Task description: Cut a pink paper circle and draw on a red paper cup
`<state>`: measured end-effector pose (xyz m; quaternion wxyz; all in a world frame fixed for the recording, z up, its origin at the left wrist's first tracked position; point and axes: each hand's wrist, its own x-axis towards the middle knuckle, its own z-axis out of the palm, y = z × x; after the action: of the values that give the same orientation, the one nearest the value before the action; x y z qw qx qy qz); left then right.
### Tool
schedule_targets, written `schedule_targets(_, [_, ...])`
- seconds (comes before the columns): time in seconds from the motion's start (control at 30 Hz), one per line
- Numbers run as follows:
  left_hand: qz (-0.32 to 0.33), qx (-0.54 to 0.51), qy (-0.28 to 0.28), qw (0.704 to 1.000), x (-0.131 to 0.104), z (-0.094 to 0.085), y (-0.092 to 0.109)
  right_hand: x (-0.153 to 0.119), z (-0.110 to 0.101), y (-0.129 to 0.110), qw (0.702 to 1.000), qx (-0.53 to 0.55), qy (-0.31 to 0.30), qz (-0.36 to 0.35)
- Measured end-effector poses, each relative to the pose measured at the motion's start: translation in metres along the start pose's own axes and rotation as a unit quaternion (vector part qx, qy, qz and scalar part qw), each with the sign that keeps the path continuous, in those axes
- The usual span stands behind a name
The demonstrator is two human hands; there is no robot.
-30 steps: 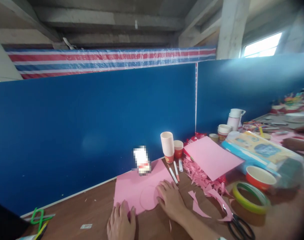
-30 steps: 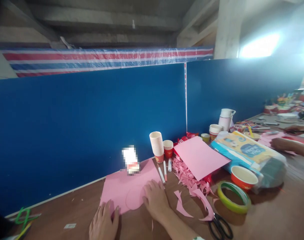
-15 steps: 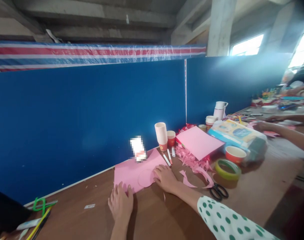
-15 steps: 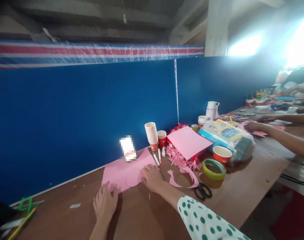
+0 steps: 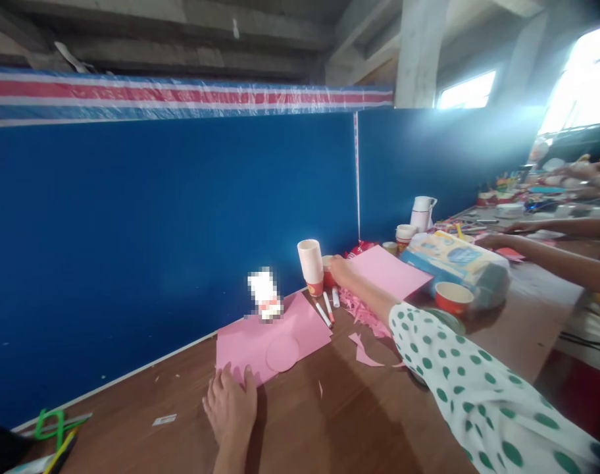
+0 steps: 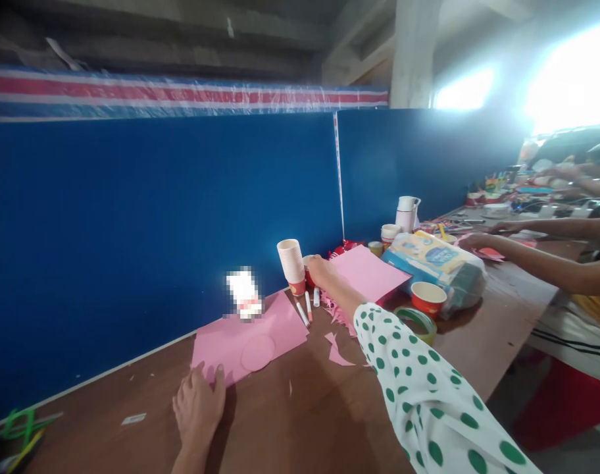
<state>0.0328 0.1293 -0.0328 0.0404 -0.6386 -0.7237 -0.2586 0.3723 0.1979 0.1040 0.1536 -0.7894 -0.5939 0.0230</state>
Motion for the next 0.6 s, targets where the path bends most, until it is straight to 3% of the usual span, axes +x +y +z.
schedule_targets(0.2, [-0.001,0.001,-0.010,1.000,0.000,-0.004,0.002,0.017,0.009,0.005,0.998,-0.044,-0.029,-0.039])
schedule_targets(0.6, [-0.002,0.009,-0.016,1.000,0.000,-0.006,0.004,0.031,0.001,0.012,0.993,-0.059,-0.079,-0.064])
